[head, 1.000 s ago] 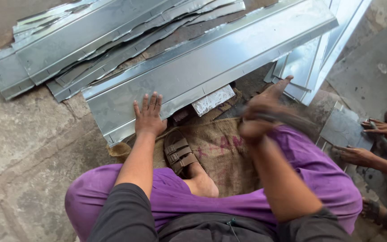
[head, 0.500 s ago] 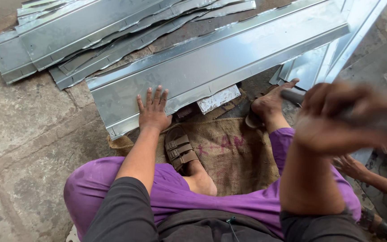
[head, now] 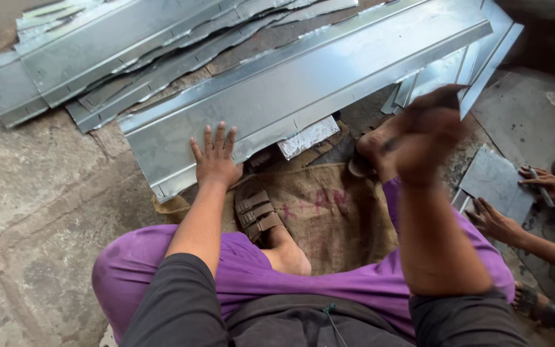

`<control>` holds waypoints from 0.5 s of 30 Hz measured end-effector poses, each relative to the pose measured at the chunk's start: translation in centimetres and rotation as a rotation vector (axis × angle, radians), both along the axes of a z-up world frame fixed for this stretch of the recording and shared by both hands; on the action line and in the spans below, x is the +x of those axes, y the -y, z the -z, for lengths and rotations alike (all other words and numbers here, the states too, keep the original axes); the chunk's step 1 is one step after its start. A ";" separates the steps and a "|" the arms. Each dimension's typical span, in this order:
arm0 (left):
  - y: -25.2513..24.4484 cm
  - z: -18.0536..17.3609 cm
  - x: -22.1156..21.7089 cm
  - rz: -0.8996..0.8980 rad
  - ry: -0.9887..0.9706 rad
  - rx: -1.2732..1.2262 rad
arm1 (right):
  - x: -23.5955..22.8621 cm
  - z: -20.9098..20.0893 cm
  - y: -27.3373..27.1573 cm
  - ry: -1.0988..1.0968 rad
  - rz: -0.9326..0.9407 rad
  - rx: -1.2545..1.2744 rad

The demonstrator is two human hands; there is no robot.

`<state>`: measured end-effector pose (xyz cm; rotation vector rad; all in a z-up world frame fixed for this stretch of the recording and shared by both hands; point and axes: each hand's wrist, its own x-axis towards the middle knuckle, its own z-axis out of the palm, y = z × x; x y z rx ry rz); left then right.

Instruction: The person sits on the floor and uses a hammer to strike a long metal sheet resting on a small block. They repeatedly hit the sheet to flatten or shape it, occasionally repositioning the sheet or the block. Another person is visible in the background working on similar metal sheets.

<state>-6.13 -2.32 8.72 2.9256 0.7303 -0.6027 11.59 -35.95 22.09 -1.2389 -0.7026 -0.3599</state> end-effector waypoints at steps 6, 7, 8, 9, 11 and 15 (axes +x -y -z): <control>-0.4 0.2 0.4 0.001 -0.019 0.003 | -2.6 5.2 -0.5 0.174 0.336 -0.311; -0.2 0.5 0.1 0.000 -0.020 0.009 | -4.0 8.1 -1.5 0.139 0.410 -0.668; 0.0 0.7 -0.3 0.007 -0.023 0.020 | -5.2 10.8 -2.4 0.087 0.391 -0.987; 0.0 0.8 -0.2 0.012 -0.014 0.036 | -5.6 12.5 -3.0 0.008 0.283 -1.169; -0.3 0.7 0.4 0.009 0.000 0.053 | -5.3 13.7 -4.3 -0.092 0.149 -1.126; -0.1 1.3 -0.2 0.004 -0.003 0.037 | -3.9 7.5 -3.1 0.255 0.305 -0.825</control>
